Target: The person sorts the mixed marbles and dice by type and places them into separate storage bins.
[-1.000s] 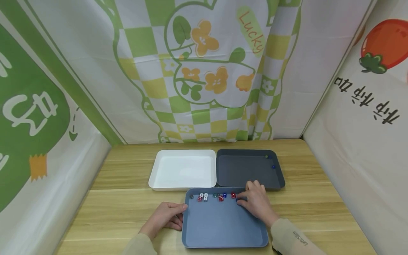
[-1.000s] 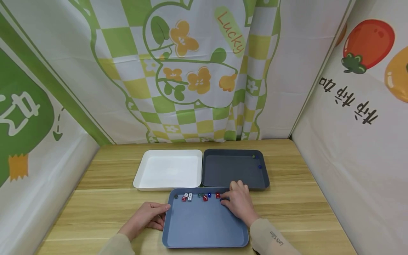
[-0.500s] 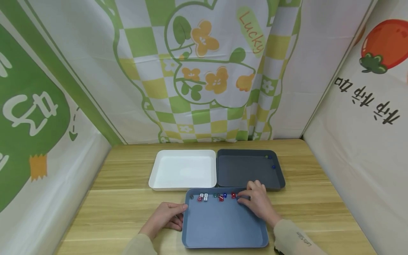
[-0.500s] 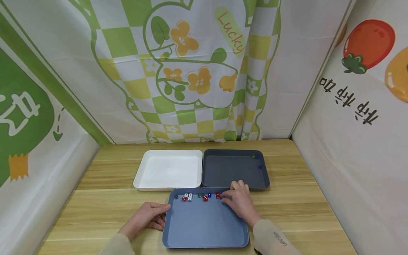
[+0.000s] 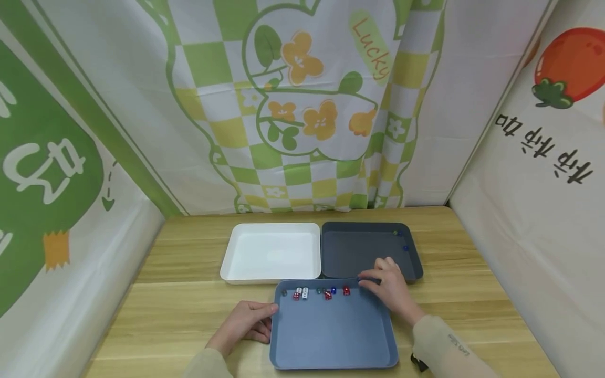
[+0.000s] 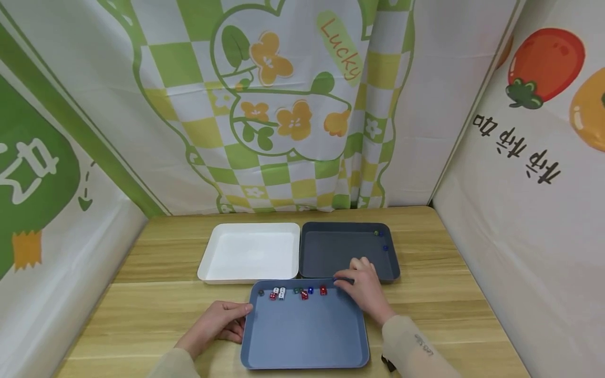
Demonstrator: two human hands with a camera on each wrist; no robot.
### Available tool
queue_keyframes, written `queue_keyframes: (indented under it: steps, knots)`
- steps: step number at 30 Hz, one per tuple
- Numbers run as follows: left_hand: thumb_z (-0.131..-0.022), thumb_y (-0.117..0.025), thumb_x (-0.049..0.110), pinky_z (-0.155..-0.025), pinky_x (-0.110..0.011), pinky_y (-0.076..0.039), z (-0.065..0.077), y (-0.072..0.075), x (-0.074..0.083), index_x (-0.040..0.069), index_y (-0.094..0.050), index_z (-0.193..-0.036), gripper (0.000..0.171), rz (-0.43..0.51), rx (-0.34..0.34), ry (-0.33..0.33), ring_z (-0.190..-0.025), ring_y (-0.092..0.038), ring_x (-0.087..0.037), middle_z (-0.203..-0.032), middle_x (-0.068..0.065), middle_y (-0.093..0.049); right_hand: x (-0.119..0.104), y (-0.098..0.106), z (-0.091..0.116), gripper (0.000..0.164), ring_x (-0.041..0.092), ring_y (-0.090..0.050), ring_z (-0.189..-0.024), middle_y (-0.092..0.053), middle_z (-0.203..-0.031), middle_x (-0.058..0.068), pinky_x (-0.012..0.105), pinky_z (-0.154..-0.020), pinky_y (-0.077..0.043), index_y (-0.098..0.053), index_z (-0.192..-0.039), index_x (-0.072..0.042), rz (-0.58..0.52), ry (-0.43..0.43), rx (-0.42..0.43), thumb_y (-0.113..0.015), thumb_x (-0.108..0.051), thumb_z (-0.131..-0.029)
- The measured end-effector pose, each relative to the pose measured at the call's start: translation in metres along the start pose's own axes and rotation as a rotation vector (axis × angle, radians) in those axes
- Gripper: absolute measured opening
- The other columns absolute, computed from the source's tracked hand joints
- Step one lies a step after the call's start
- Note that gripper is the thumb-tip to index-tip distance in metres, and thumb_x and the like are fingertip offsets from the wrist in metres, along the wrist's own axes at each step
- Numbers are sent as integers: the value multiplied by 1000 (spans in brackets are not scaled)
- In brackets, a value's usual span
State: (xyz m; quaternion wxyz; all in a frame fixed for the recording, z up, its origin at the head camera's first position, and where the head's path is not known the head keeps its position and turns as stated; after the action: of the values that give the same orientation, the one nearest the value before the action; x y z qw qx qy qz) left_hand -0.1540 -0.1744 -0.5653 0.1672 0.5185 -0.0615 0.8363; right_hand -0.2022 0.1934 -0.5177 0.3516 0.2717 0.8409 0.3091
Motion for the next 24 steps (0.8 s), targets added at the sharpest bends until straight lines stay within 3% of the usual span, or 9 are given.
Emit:
queue_keyframes:
  steps: [12, 24]
  knots:
    - [-97, -69, 43, -63, -33, -63, -1, -1, 0, -3, -76, -108, 48, 1, -5, -2, -61, -68, -12, -75, -6, -71, 23, 9, -19, 18, 11, -28, -76, -35, -75, -10, 27, -63, -29, -82, -100, -12, -50, -223, -63, -85, -16, -83]
    - [-98, -68, 41, -61, -35, -63, -2, 1, -3, -5, -76, -101, 47, 13, 14, 19, -59, -68, -15, -71, -7, -69, 42, 6, -36, 18, 17, -31, -74, -43, -75, -5, 31, -65, -29, -82, -102, -11, 12, -295, -134, -82, -20, -86]
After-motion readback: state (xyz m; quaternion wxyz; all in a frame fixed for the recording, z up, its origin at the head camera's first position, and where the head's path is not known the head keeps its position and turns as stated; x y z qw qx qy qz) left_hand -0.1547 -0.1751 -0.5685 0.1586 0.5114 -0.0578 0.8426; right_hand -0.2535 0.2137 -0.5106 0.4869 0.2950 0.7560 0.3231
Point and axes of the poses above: each hand's wrist, its own z-axis away from the middle knuckle, its own y-axis out of the back of the hand, x = y × z, the point moved 4 cm from there along -z, towards the middle knuckle
